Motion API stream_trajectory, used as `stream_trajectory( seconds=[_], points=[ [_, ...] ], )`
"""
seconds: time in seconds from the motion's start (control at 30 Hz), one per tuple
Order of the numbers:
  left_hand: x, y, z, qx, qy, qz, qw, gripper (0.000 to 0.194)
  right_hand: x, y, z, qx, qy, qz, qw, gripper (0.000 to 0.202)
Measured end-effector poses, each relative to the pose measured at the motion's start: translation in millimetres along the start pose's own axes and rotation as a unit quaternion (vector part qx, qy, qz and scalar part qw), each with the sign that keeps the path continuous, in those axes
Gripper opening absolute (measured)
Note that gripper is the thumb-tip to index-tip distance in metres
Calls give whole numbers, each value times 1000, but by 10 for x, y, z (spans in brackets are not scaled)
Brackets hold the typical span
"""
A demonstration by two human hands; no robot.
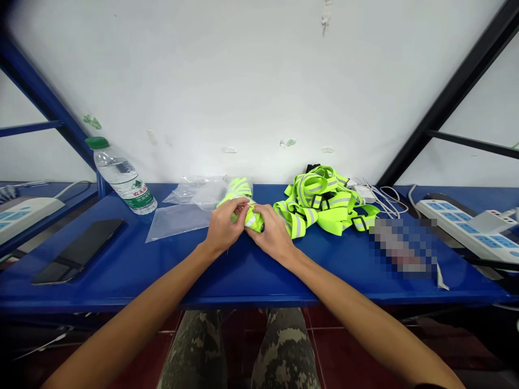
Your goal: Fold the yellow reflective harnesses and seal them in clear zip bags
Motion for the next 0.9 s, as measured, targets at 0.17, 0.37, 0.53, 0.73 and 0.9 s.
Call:
stream_trajectory(
  seconds=[0.17,0.37,0.53,0.73,0.9],
  points=[
    [2,-14,13,18,-13,30,999,15,14,-3,-82,20,-57,-9,998,28],
    [40,78,94,4,23,17,1000,13,-35,-118,59,7,52,64,997,25],
    [47,78,145,13,30,-3,999,16,-43,-36,121,-42,89,14,995,31],
    [24,-152,192,-50,18,98,994,22,-52,28,523,-249,323,2,913,43],
    [39,20,-33,-17,-48,30,998,24,-31,133,577,-463,447,-16,765,42]
  ],
)
Point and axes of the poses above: each hand's wrist, its own x-axis away from the middle knuckle, its own y-axis out of the palm, z = x × y, the point moved 6 cm from there along -x, towards the middle knuckle, and after that the axes turned 15 degrees about x, right-handed, at the moved point
